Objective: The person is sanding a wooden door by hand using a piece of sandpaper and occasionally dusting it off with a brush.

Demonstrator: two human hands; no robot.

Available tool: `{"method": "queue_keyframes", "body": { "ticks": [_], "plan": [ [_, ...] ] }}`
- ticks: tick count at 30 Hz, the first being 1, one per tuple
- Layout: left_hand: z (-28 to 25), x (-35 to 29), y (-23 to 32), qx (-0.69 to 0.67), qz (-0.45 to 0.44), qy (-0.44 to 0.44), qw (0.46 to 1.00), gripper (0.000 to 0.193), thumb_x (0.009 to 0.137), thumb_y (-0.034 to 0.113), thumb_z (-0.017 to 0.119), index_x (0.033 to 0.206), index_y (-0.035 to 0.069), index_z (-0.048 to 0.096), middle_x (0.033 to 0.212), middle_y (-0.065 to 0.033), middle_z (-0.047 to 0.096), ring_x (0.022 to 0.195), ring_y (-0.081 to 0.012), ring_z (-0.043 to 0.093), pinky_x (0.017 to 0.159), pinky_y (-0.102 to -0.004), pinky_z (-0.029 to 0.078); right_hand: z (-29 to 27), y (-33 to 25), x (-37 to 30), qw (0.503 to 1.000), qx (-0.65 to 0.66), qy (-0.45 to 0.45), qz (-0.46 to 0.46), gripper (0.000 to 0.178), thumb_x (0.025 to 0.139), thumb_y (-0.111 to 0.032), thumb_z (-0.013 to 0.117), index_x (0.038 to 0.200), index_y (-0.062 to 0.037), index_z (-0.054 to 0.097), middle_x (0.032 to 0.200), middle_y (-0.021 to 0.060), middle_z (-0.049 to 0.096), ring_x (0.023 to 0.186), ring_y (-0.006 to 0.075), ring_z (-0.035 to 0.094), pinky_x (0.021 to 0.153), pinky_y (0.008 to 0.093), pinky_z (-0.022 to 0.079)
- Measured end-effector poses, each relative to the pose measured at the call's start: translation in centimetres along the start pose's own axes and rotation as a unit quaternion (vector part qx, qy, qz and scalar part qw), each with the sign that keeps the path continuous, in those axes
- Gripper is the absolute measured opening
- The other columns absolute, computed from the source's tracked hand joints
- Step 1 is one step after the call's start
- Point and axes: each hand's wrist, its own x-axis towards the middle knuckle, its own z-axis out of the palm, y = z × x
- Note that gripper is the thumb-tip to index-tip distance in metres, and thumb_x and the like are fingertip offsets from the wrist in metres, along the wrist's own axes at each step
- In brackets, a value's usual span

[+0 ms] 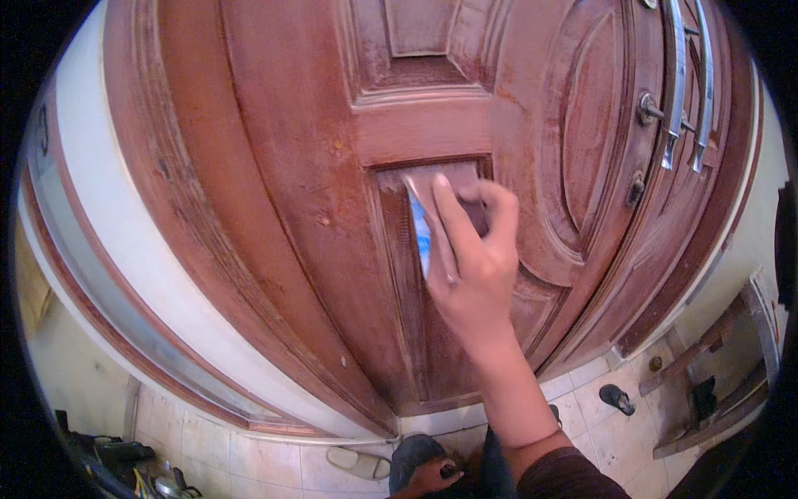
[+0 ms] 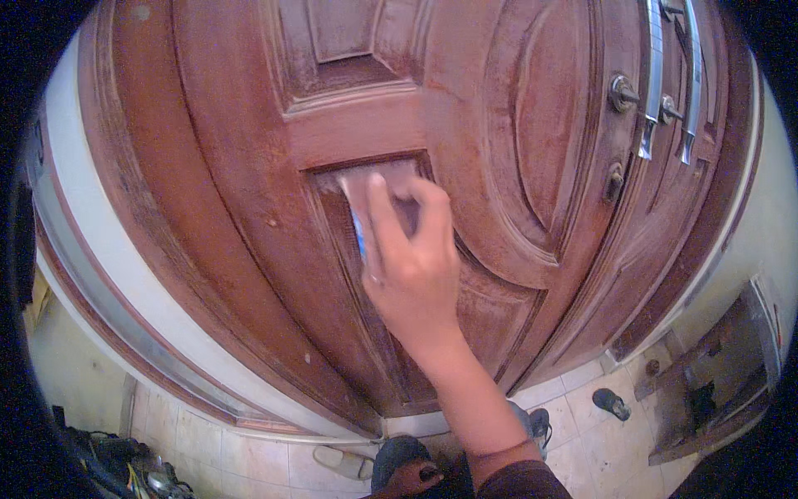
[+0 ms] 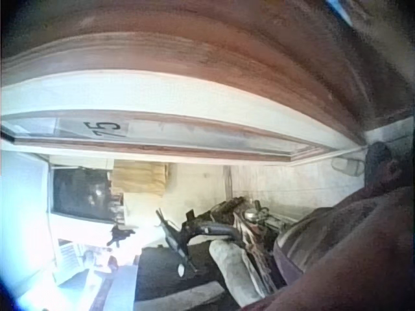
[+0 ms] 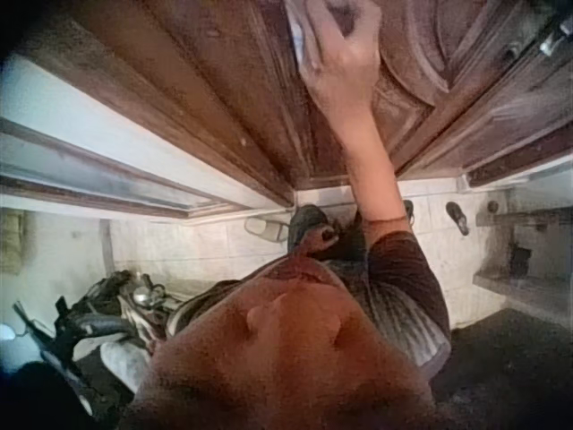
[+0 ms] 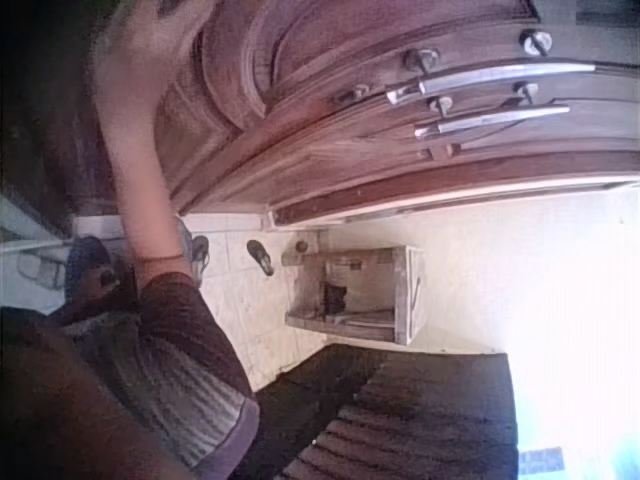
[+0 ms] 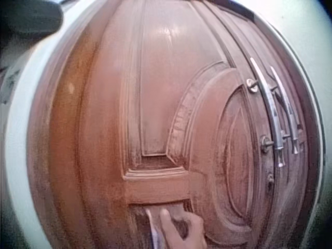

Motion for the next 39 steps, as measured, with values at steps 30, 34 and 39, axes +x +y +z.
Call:
{"method": "queue_keyframes", "body": {
  "ticks": [30,34,39],
  "plan": [
    [0.2,0.4,-1.4,0.020,0.054,0.038,0.998,0.057,0.089,0.058,0.076,0.111,0.007,0.072,0.107,-0.0157,0.074,0.095,-0.0313,0.073,0.086,-0.0426,0.058,0.3,-1.0,-1.1,0.999,-0.011,0.018,0.036,0.047,0.083,0.007,0.070,0.130,0.0009,0.070,0.110,0.0197,0.053,0.100,0.0356,0.059,0.088,0.0413,0.051],
    [-0.9,-0.5,-0.1,-0.009,0.029,-0.004,1.000,0.057,0.090,0.058,0.075,0.112,0.005,0.072,0.106,-0.0153,0.074,0.096,-0.0312,0.072,0.087,-0.0424,0.058,0.7,-1.1,0.6,1.000,-0.015,0.009,-0.007,0.057,0.077,0.004,0.073,0.133,-0.0002,0.068,0.114,0.0232,0.053,0.102,0.0397,0.061,0.085,0.0475,0.054],
    [0.5,-0.3,-1.1,-0.062,0.024,0.006,0.998,0.044,0.093,0.048,0.076,0.117,0.012,0.071,0.107,-0.0136,0.074,0.097,-0.0331,0.070,0.087,-0.0477,0.057,0.2,-0.6,0.2,1.000,-0.015,0.014,0.000,0.053,0.078,0.004,0.072,0.131,0.0002,0.067,0.114,0.0243,0.053,0.103,0.0409,0.059,0.088,0.0454,0.053]
  ]
}}
